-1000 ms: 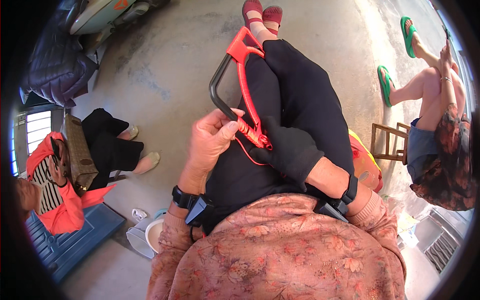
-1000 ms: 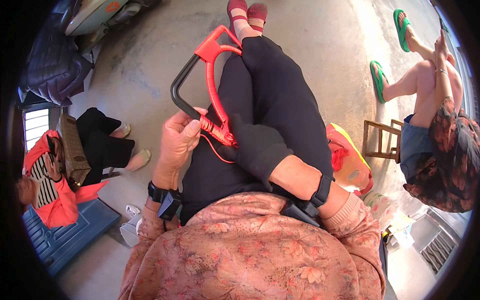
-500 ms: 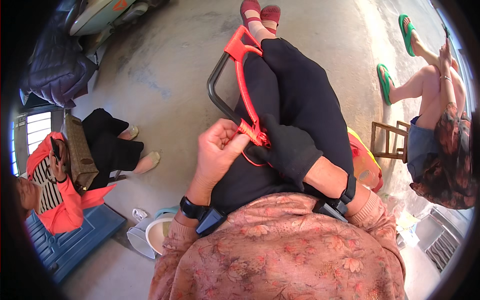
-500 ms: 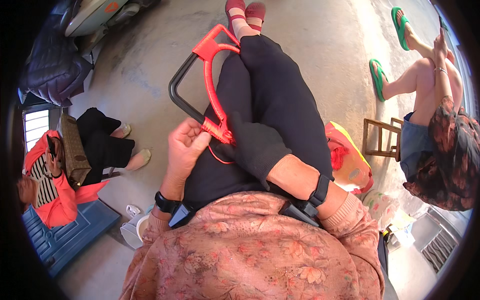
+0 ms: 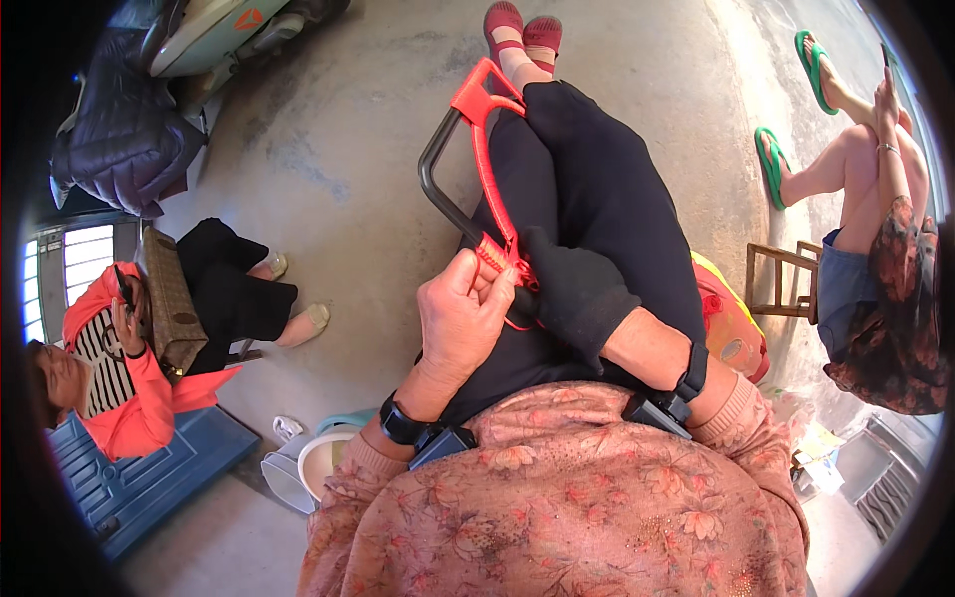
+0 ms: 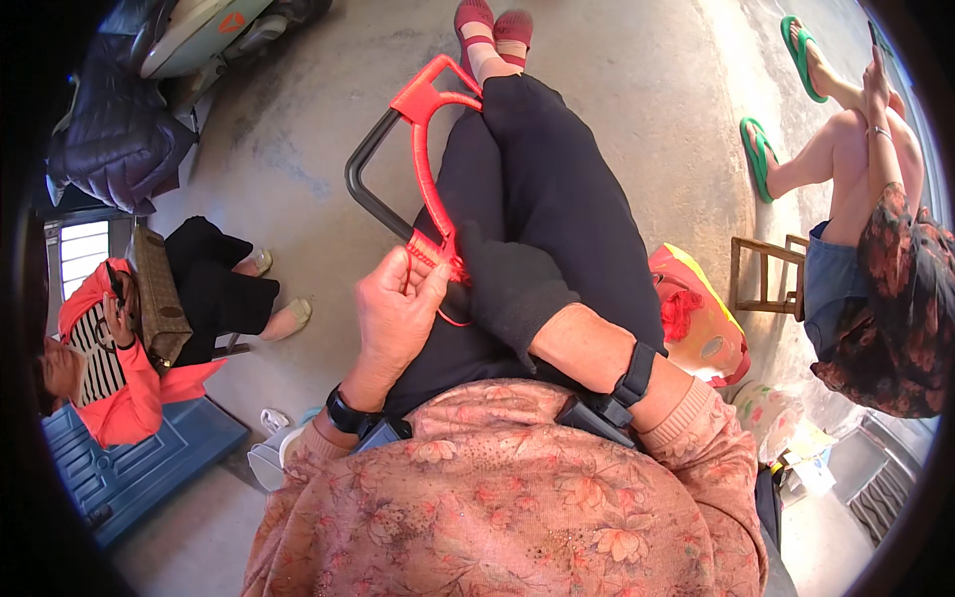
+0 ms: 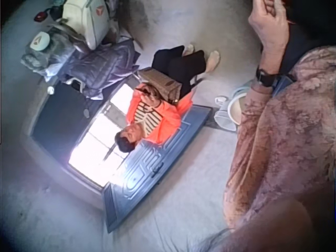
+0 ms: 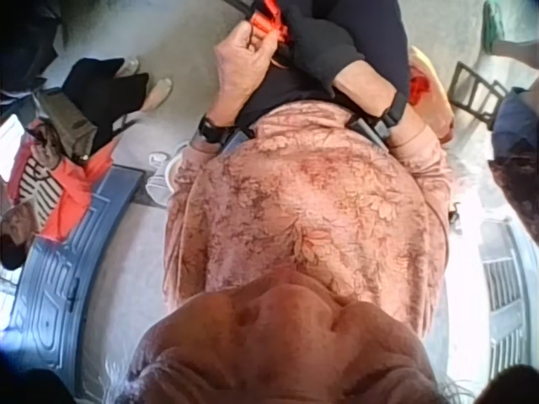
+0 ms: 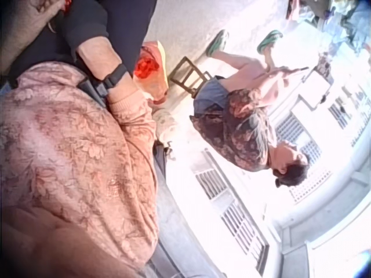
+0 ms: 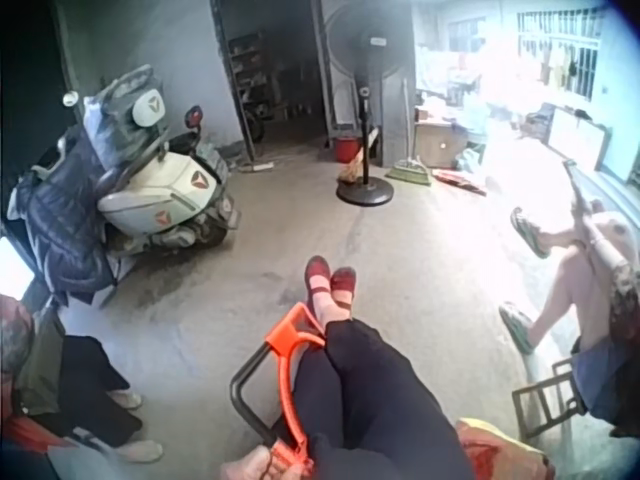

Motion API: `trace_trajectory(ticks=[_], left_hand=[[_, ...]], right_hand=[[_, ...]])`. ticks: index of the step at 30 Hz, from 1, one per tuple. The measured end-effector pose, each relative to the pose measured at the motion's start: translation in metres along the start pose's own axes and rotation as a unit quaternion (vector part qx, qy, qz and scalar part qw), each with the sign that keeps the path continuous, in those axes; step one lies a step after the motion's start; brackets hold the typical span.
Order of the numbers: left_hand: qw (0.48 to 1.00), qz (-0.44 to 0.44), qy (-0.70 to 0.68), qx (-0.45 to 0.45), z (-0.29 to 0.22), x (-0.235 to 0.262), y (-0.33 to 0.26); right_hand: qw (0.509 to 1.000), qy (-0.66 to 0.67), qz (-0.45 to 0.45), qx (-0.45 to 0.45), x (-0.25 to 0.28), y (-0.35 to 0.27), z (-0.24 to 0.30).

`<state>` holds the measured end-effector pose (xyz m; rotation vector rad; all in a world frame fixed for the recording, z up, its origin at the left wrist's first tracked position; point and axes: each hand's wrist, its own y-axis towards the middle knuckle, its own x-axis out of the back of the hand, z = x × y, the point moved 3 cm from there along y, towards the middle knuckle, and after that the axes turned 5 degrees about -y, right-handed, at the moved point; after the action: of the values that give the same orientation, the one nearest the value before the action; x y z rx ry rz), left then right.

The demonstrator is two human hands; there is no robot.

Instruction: Wrapping and weaving red plastic cord around a stool frame to create a seat.

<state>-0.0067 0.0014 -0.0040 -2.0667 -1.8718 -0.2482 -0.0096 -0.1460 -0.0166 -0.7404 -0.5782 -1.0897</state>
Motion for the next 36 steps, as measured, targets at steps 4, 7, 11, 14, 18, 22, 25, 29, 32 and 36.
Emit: trace_trajectory(ticks=[4, 7, 11, 14, 18, 22, 25, 29, 32, 36], left_hand=[[1.0, -0.006, -0.01, -0.01, 0.005, 0.0, 0.0], [0.998, 0.031, -0.056, 0.006, 0.01, 0.003, 0.0], [0.974, 0.05, -0.209, 0.076, 0.014, 0.014, -0.002], [0.938, 0.096, -0.307, 0.13, 0.014, 0.025, -0.008], [0.913, 0.132, -0.344, 0.176, 0.015, 0.032, -0.022], [0.872, 0.16, -0.411, 0.211, 0.017, 0.031, -0.03], [0.875, 0.173, -0.398, 0.215, 0.017, 0.033, -0.031], [0.849, 0.205, -0.436, 0.216, 0.006, 0.041, -0.027], [0.85, 0.243, -0.464, 0.06, -0.016, 0.051, -0.013], [0.872, 0.121, -0.474, -0.024, -0.028, 0.056, 0.017]], right_hand=[[1.0, 0.0, 0.014, -0.001, 0.0, 0.001, -0.001], [1.0, -0.004, 0.022, -0.015, 0.004, 0.0, 0.001], [0.997, 0.005, 0.046, -0.058, 0.014, -0.004, 0.003], [0.996, 0.07, 0.037, -0.043, 0.021, -0.007, -0.003], [0.959, 0.28, 0.034, -0.043, 0.027, -0.014, -0.028], [0.787, 0.616, -0.023, 0.022, 0.049, -0.056, -0.06], [0.669, 0.725, -0.161, 0.035, 0.077, -0.06, -0.096], [0.59, 0.739, -0.325, -0.014, 0.116, -0.028, -0.136], [0.715, 0.625, -0.301, -0.089, 0.128, -0.019, -0.123], [0.892, 0.245, -0.364, -0.105, 0.136, -0.005, -0.065]])
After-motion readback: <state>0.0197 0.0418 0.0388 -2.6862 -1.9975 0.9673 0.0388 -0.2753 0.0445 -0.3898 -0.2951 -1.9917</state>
